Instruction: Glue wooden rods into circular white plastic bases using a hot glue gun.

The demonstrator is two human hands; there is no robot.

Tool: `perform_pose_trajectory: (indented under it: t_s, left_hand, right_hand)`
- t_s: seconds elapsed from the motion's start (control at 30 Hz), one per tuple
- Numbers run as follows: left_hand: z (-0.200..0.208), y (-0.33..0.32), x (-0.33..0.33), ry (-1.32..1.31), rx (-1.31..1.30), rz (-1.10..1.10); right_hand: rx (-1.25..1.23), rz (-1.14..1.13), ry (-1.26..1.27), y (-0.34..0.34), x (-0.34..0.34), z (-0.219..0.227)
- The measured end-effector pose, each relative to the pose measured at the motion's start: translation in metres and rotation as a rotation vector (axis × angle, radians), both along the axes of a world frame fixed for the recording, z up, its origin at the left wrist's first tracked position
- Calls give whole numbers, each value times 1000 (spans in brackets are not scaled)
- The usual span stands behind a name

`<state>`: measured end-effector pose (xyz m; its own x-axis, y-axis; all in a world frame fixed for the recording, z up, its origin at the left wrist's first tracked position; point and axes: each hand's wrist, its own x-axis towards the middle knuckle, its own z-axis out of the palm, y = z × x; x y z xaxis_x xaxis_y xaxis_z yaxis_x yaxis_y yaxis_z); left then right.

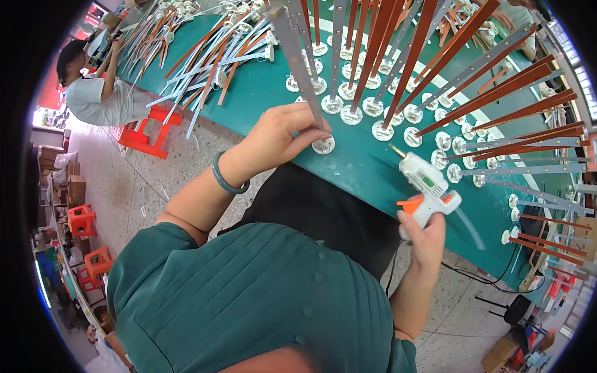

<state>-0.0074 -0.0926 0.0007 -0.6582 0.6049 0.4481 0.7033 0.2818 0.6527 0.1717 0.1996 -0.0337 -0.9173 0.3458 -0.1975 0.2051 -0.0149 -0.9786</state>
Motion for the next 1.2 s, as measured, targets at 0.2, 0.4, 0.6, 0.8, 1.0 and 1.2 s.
perform_pose_trajectory:
  t_s: [0.2, 0.4, 0.6, 0.8, 1.0, 1.2]
  left_hand:
    - [-2, -3, -4, 54, -42, -86]
    - [-2, 1, -8, 16, 14, -91]
    - [-1, 0, -7, 11, 3, -95]
    - [-2, 0, -9, 17, -21, -91]
    - [-1, 0, -9, -2, -17, -94]
    - [0, 0, -9, 4, -14, -91]
  right_hand:
    - [-167, 179, 8, -39, -13, 4]
    - [-39, 292, 105, -60, -13, 0]
    - [122, 286, 125, -80, -24, 3]
    - [168, 282, 110, -82, -30, 0]
    - [317, 347, 114, -79, -31, -7]
    - [251, 318, 78, -81, -31, -3]
